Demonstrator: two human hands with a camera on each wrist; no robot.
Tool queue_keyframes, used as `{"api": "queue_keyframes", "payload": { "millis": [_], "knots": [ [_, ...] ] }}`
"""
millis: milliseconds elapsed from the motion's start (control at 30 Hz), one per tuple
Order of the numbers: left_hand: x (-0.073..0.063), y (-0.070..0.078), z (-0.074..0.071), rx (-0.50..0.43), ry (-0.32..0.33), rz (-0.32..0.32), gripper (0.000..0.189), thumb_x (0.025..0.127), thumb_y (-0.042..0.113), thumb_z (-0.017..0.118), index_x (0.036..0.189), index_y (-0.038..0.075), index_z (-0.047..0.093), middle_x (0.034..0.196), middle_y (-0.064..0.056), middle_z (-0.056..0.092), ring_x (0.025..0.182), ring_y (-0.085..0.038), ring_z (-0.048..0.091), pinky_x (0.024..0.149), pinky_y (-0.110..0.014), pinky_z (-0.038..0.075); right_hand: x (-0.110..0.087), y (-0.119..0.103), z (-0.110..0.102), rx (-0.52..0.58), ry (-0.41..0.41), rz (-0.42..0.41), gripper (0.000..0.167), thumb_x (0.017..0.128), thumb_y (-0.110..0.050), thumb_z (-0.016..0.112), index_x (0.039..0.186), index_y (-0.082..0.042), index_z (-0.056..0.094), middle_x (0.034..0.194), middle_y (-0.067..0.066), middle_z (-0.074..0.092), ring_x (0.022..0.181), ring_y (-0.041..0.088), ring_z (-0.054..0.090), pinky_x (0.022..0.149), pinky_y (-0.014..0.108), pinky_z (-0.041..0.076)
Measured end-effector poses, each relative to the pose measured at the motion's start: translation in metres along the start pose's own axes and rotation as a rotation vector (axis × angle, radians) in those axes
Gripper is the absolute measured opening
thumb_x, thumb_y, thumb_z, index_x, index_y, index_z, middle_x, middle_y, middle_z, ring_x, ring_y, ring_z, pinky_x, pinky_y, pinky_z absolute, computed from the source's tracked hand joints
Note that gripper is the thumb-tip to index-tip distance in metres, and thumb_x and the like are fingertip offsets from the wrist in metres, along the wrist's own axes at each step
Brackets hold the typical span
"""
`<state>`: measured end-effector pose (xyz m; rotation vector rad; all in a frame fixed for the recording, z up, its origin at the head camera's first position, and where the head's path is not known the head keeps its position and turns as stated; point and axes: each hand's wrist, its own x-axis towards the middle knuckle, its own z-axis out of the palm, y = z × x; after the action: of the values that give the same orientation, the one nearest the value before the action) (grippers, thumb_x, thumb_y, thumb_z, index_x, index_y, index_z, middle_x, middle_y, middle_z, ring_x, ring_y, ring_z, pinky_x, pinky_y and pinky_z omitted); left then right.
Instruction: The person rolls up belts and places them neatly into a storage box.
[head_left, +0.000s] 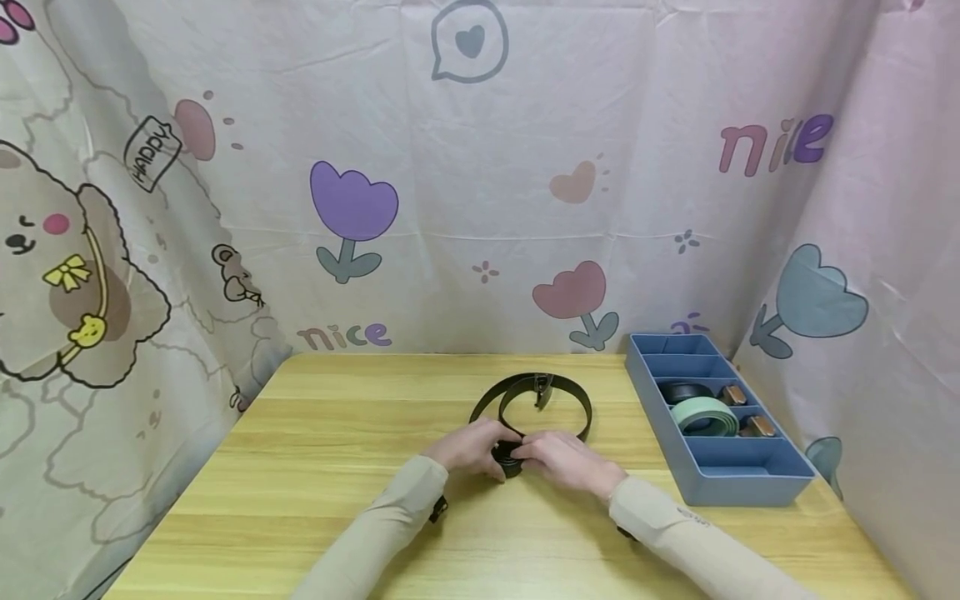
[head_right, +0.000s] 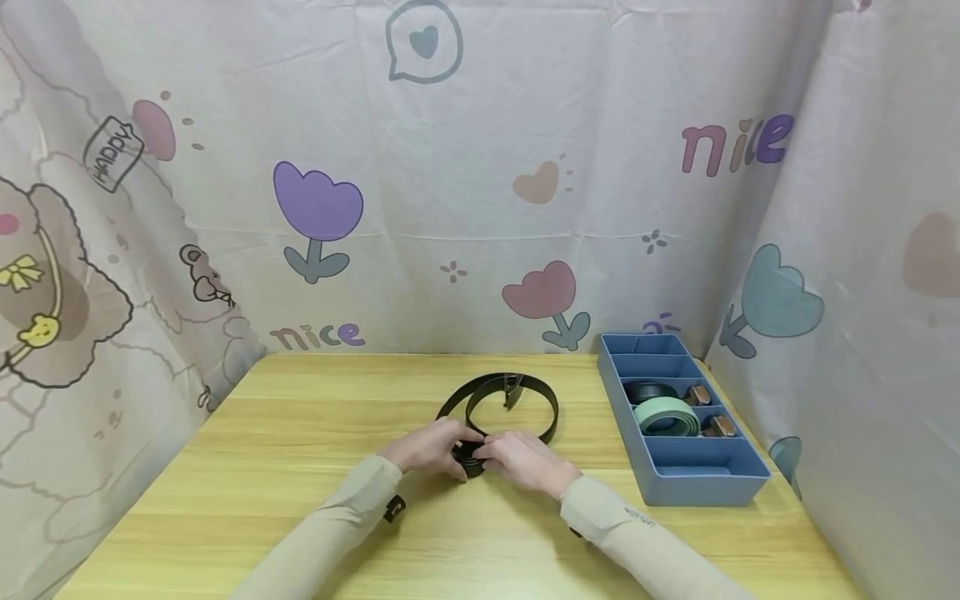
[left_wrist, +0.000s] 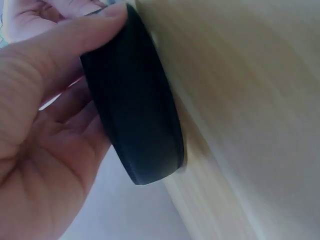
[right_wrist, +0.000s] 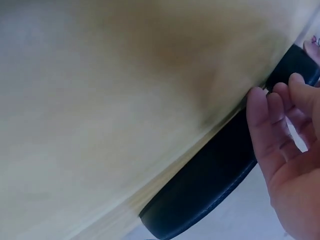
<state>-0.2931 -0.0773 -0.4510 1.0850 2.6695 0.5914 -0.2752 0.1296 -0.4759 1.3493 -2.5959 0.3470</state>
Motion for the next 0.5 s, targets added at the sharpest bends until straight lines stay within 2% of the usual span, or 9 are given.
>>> {"api": "queue_keyframes", "payload": {
  "millis": [167,267,367,500],
  "knots": [
    [0.0034,-0.0019,0.0016,0.062,0.083,0.045,0.038,0.064,0.029,0.091,0.098,0.019,0.076,0.094,0.01,0.073,0.081,-0.001,0.06,0.079,-0.019,0.049,0.003,-0.0059,0.0001,0.063,-0.042,0.025,0.013,0.096,-0.019,0.062,0.105,-0.025,0.069,0.096,-0.009,0.072,0.083,0.002,0.064,0.075,0.025,0.054],
    [0.0044,-0.003,0.0039,0.09,0.119,0.041,0.038,0.061,0.038,0.091,0.09,0.019,0.076,0.085,0.01,0.072,0.071,0.001,0.058,0.07,-0.018,0.049,0.0052,-0.0071,0.0002,0.097,-0.06,0.055,0.012,0.097,-0.021,0.061,0.103,-0.027,0.069,0.094,-0.011,0.071,0.077,-0.002,0.059,0.071,0.022,0.052],
    [0.0031,-0.0047,0.0066,0.092,0.112,0.011,0.045,0.063,0.041,0.09,0.098,0.017,0.075,0.089,0.008,0.072,0.074,0.0,0.058,0.071,-0.018,0.049,0.0061,-0.0046,-0.001,0.118,-0.075,0.055,0.012,0.096,-0.019,0.061,0.099,-0.027,0.07,0.091,-0.011,0.07,0.076,-0.002,0.058,0.071,0.021,0.051],
    [-0.001,-0.005,0.0065,0.053,0.045,-0.02,0.062,0.068,0.029,0.089,0.124,0.016,0.067,0.115,0.004,0.07,0.099,-0.006,0.062,0.09,-0.024,0.05,0.0053,0.0027,-0.0024,0.13,-0.089,0.006,0.014,0.096,-0.016,0.061,0.103,-0.024,0.07,0.097,-0.009,0.072,0.087,0.0,0.063,0.079,0.022,0.053]
  ]
}}
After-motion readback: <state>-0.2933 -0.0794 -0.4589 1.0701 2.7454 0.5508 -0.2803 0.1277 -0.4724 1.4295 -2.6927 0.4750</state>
